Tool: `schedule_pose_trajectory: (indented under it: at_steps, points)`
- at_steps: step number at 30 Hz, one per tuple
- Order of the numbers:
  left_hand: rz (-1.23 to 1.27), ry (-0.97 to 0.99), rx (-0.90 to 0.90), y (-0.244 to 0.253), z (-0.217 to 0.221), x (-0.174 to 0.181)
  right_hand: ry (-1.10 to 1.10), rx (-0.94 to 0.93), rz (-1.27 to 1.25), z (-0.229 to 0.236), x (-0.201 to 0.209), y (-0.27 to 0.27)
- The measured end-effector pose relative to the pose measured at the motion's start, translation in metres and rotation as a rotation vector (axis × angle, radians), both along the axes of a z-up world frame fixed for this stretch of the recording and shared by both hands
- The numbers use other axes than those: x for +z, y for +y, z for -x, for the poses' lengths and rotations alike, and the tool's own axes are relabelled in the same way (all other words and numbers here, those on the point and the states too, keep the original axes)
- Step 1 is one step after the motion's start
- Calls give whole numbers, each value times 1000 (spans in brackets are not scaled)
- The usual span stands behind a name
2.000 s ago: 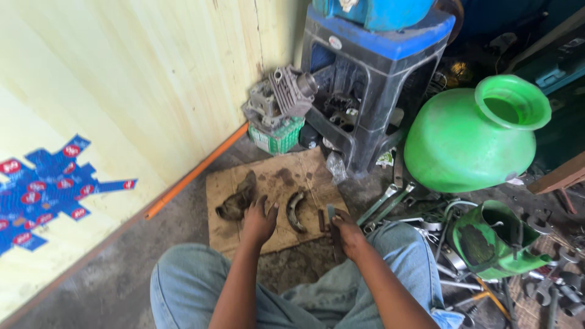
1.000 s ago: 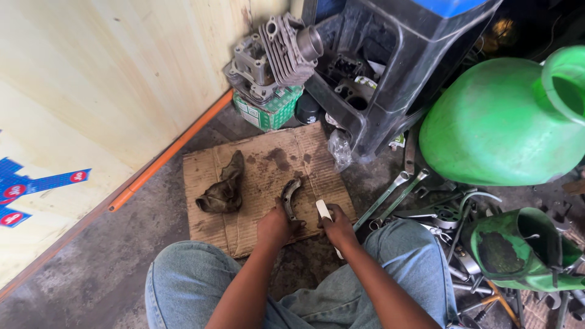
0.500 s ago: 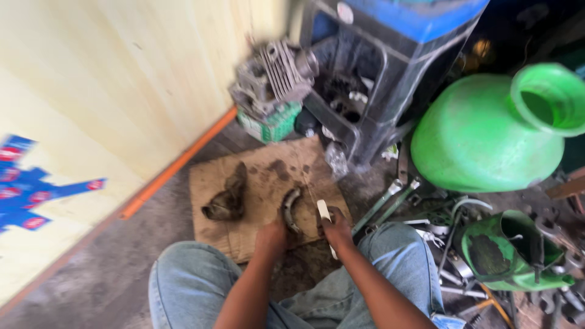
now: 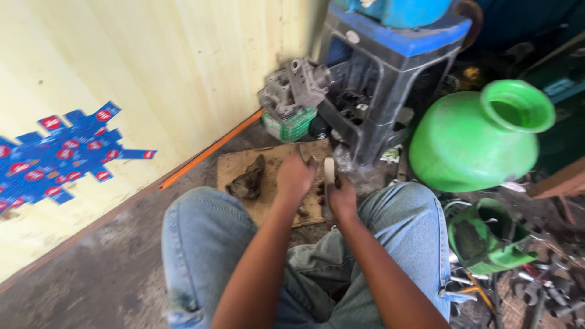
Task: The person sits on the floor and uses a metal file to scrape a curved metal part placed on a piece of cardboard. After filing, the person wipes the part with a rag to remove debris.
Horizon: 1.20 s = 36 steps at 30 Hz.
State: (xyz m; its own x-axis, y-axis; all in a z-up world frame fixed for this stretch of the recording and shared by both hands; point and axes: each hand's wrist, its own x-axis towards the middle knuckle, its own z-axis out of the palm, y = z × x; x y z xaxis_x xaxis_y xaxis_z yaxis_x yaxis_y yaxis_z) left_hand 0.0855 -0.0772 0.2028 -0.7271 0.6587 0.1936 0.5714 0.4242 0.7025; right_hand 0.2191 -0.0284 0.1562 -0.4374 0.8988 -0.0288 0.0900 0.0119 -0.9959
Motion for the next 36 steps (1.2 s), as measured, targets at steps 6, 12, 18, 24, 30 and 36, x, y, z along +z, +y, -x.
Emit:
schedule_pose_trajectory:
  at_steps: [6, 12, 18, 24, 30, 36]
  points:
    - [-15, 182, -148, -11, 16, 28, 234, -68, 119, -26, -18, 8]
    - [19, 200, -272, -67, 34, -9, 15, -95, -27, -54, -139, 52]
    - [115, 104, -223, -80, 59, -53, 263, -46, 352, -42, -143, 62]
    - [147, 11, -260, -61, 55, -93, 246, 105, 410, -25, -140, 37]
    - [226, -142, -217, -46, 55, -147, -318, 155, -375, -15, -149, 42]
    - [499, -68, -247, -40, 60, -162, -690, 205, -522, -4, -139, 35]
